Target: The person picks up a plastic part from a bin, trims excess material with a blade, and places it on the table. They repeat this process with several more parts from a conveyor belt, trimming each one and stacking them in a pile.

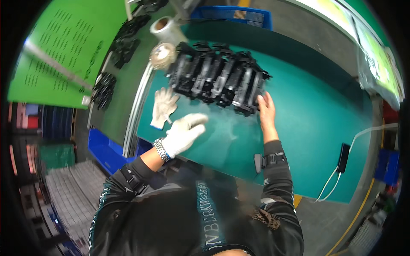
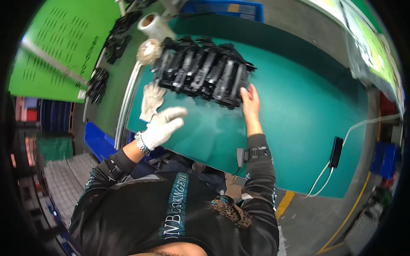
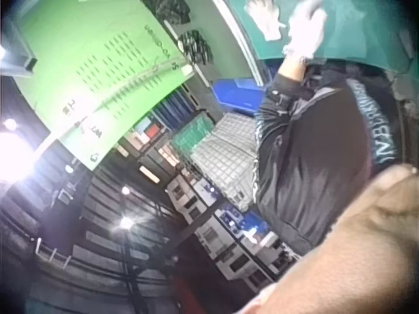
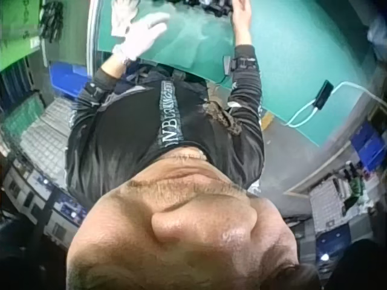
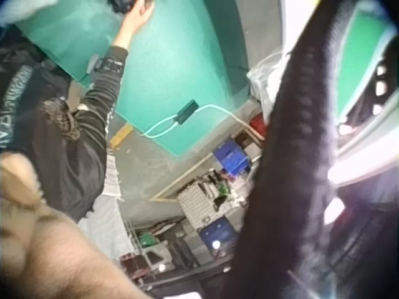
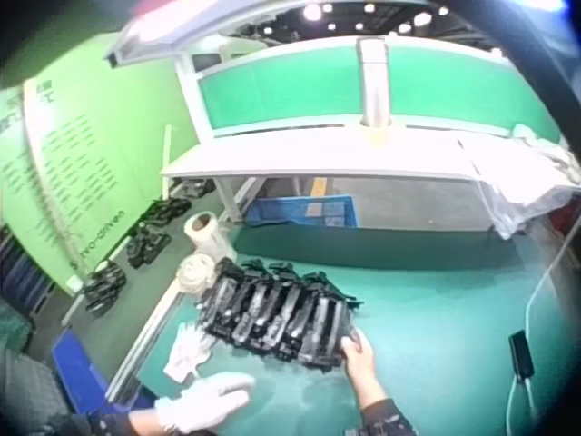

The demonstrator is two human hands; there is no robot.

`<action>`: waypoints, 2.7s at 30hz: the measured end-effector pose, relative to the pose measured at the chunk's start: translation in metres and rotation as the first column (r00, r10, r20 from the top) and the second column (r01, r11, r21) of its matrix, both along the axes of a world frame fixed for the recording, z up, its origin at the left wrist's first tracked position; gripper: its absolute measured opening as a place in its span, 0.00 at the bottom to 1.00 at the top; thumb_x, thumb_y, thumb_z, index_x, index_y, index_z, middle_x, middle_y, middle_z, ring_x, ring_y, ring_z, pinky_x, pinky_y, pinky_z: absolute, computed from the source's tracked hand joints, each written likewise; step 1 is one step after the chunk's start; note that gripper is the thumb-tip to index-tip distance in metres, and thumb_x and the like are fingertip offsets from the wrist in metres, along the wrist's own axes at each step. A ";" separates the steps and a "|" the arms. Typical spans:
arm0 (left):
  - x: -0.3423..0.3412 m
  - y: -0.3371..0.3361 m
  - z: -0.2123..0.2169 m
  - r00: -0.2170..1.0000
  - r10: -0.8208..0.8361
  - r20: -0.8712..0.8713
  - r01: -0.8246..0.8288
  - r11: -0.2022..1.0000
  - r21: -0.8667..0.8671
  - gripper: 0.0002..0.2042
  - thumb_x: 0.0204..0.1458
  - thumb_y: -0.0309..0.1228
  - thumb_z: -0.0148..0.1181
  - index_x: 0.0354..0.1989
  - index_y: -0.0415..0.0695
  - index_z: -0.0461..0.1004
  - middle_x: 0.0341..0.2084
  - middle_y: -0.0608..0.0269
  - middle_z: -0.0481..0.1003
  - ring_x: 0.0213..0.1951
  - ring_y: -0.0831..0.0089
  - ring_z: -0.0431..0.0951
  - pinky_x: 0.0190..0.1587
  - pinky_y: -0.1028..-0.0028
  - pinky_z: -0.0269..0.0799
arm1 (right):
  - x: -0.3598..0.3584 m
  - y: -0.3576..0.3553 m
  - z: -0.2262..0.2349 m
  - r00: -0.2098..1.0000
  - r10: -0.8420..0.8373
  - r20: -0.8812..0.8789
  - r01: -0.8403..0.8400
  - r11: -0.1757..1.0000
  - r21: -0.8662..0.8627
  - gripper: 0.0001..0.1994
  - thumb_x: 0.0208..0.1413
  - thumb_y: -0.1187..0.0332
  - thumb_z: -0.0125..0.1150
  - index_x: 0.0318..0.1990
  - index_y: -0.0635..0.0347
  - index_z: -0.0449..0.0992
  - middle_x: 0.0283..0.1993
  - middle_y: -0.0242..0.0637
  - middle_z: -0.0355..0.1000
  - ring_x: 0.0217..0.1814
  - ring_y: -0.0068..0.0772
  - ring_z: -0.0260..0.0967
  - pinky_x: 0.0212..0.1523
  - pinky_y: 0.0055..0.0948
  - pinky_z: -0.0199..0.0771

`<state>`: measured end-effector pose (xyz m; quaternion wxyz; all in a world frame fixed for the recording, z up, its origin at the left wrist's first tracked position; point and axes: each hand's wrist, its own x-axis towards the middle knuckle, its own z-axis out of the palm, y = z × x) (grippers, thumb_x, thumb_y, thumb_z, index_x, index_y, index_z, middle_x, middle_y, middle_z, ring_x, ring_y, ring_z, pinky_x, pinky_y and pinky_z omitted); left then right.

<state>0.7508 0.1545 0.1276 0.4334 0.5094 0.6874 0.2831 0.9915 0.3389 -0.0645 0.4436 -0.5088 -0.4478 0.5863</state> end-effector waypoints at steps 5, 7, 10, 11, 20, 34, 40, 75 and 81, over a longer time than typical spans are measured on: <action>-0.054 -0.128 -0.005 0.914 0.395 -0.095 -0.400 0.835 -0.377 0.17 0.53 0.36 0.58 0.49 0.40 0.76 0.41 0.56 0.79 0.40 0.72 0.79 0.45 0.72 0.76 | 0.013 -0.030 -0.006 0.995 0.068 0.070 -0.064 0.996 -0.066 0.31 0.61 0.54 0.58 0.67 0.61 0.59 0.62 0.41 0.66 0.61 0.33 0.64 0.56 0.34 0.66; -0.079 -0.172 -0.011 0.844 0.528 -0.097 -0.521 0.762 -0.385 0.18 0.52 0.36 0.59 0.49 0.40 0.76 0.40 0.57 0.79 0.38 0.72 0.79 0.42 0.72 0.76 | 0.018 -0.044 -0.006 0.991 0.074 0.108 -0.066 0.995 -0.075 0.30 0.62 0.55 0.57 0.66 0.61 0.59 0.63 0.40 0.65 0.61 0.33 0.65 0.52 0.31 0.68; -0.128 -0.210 -0.028 0.772 0.633 -0.058 -0.591 0.680 -0.434 0.18 0.51 0.37 0.59 0.48 0.41 0.77 0.36 0.58 0.79 0.34 0.73 0.78 0.37 0.72 0.76 | 0.024 -0.054 -0.006 0.985 0.062 0.161 -0.039 0.989 -0.141 0.29 0.62 0.56 0.57 0.65 0.64 0.61 0.60 0.39 0.67 0.57 0.30 0.66 0.47 0.27 0.68; -0.151 -0.220 -0.032 0.729 0.684 -0.022 -0.617 0.644 -0.452 0.17 0.51 0.36 0.60 0.48 0.40 0.77 0.36 0.60 0.78 0.34 0.74 0.77 0.35 0.74 0.75 | 0.025 -0.056 -0.008 0.982 0.085 0.171 -0.068 0.992 -0.107 0.29 0.62 0.56 0.57 0.65 0.64 0.61 0.60 0.39 0.67 0.57 0.30 0.66 0.47 0.27 0.68; -0.429 -0.207 -0.032 0.259 0.813 -0.521 -0.881 0.420 0.217 0.24 0.50 0.51 0.57 0.45 0.44 0.78 0.45 0.51 0.78 0.50 0.56 0.76 0.55 0.64 0.69 | 0.014 -0.109 -0.009 0.933 -0.015 0.359 0.099 0.971 -0.217 0.13 0.62 0.64 0.55 0.47 0.64 0.73 0.31 0.28 0.69 0.24 0.16 0.61 0.20 0.17 0.60; -0.652 -0.083 -0.038 0.505 0.581 -0.638 -0.856 0.432 -0.285 0.35 0.48 0.58 0.50 0.60 0.46 0.70 0.63 0.45 0.63 0.68 0.50 0.55 0.67 0.59 0.52 | -0.024 -0.306 -0.014 0.930 0.042 0.365 0.132 0.889 -0.439 0.26 0.59 0.69 0.57 0.63 0.56 0.57 0.32 0.34 0.69 0.24 0.25 0.66 0.21 0.26 0.67; -0.639 -0.125 -0.036 0.524 0.444 -0.727 -0.783 0.588 -0.205 0.32 0.46 0.49 0.55 0.59 0.45 0.70 0.66 0.46 0.57 0.66 0.50 0.58 0.65 0.61 0.56 | -0.021 -0.316 -0.025 0.910 0.061 0.411 0.161 0.859 -0.485 0.29 0.56 0.70 0.58 0.64 0.57 0.54 0.33 0.37 0.69 0.24 0.26 0.67 0.20 0.27 0.67; -0.474 -0.130 0.006 0.938 0.341 -0.057 -0.305 0.894 0.329 0.21 0.41 0.27 0.66 0.47 0.36 0.73 0.38 0.51 0.79 0.43 0.67 0.79 0.46 0.73 0.73 | -0.066 -0.296 0.012 0.845 -0.122 0.521 0.370 0.837 -0.404 0.18 0.56 0.73 0.56 0.51 0.59 0.58 0.23 0.34 0.67 0.16 0.24 0.64 0.15 0.23 0.62; -0.404 -0.121 0.031 0.970 0.178 -0.165 -0.056 0.826 0.560 0.20 0.42 0.13 0.60 0.47 0.34 0.73 0.43 0.59 0.78 0.45 0.74 0.76 0.50 0.74 0.72 | -0.051 -0.285 0.018 0.889 -0.018 0.457 0.267 0.832 -0.487 0.12 0.58 0.72 0.55 0.46 0.59 0.61 0.22 0.34 0.67 0.16 0.25 0.66 0.14 0.23 0.64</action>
